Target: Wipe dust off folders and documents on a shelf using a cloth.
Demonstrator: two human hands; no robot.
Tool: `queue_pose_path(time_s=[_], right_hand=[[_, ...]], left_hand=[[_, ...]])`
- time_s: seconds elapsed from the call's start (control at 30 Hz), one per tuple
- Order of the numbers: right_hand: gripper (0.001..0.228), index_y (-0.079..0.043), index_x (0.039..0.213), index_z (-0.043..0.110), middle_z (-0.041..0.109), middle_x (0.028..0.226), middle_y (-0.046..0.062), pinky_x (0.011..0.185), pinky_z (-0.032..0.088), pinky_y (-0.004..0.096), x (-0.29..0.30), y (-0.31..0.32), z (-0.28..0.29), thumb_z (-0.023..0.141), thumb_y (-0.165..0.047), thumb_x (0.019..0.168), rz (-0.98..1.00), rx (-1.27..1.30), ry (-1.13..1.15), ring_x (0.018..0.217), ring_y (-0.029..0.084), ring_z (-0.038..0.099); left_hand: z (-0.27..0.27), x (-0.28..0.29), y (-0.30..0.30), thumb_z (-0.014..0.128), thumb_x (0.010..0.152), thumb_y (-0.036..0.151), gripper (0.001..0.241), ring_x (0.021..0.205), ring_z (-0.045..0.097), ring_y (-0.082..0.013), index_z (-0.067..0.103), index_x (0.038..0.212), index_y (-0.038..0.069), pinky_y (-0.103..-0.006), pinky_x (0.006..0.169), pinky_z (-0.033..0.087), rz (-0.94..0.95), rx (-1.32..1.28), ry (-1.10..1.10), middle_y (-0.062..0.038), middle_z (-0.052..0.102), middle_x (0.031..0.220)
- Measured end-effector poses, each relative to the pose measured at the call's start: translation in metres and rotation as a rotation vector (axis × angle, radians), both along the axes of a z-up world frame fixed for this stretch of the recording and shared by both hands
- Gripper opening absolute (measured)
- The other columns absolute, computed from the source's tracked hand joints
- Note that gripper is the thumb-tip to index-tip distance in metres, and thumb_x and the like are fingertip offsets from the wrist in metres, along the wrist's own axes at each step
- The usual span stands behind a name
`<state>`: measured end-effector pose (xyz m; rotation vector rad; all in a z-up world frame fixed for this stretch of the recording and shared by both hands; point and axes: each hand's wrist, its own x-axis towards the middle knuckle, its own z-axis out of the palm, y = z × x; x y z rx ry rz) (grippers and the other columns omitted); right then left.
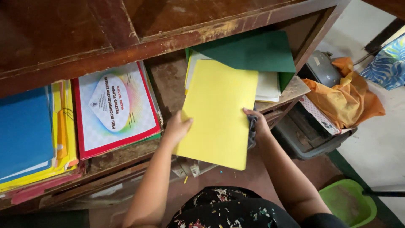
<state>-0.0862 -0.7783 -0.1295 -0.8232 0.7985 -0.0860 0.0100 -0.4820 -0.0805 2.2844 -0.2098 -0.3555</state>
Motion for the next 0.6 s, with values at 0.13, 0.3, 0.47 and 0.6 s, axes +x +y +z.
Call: queue_pose_path(time_s=[0.13,0.3,0.47,0.6], right_hand=[[0.038,0.0,0.094,0.072,0.072,0.075,0.012,0.067,0.065,0.04,0.003,0.006,0.053,0.093,-0.024,0.072,0.002,-0.288,-0.088,0.066,0.025,0.077],[0.027,-0.01,0.107,0.077,0.073,0.09,0.006,0.081,0.053,0.038,0.017,-0.025,0.014,0.087,-0.011,0.081,-0.345,-0.73,-0.182,0.082,0.019,0.067],[0.036,-0.01,0.124,0.068,0.073,0.101,0.01,0.082,0.054,0.04,0.017,0.009,0.046,0.071,-0.014,0.089,-0.225,-1.132,-0.276,0.092,0.02,0.066],[0.102,-0.002,0.159,0.031,0.033,0.162,0.023,0.115,0.035,0.051,0.037,0.08,-0.005,0.069,-0.034,0.07,0.7,-1.913,-0.876,0.142,0.04,0.042]], left_hand=[[0.007,-0.029,0.015,0.07,0.089,0.01,0.05,0.114,0.068,-0.0367,0.058,0.137,0.002,-0.0458,0.095,0.055,0.131,-0.502,0.054,-0.025,0.071,0.12],[-0.032,-0.061,0.018,0.069,0.086,0.008,0.047,0.118,0.059,-0.05,0.057,0.13,-0.004,-0.0544,0.102,0.047,0.275,-0.41,-0.234,-0.032,0.061,0.123],[-0.096,-0.022,0.014,0.076,0.08,0.018,0.049,0.113,0.063,-0.0429,0.062,0.125,0.003,-0.0497,0.099,0.049,0.321,-0.331,-0.217,-0.023,0.065,0.114],[-0.081,-0.011,0.011,0.068,0.08,0.016,0.057,0.117,0.066,-0.0352,0.059,0.137,0.011,-0.0451,0.101,0.051,0.365,-0.322,-0.066,-0.018,0.068,0.117]])
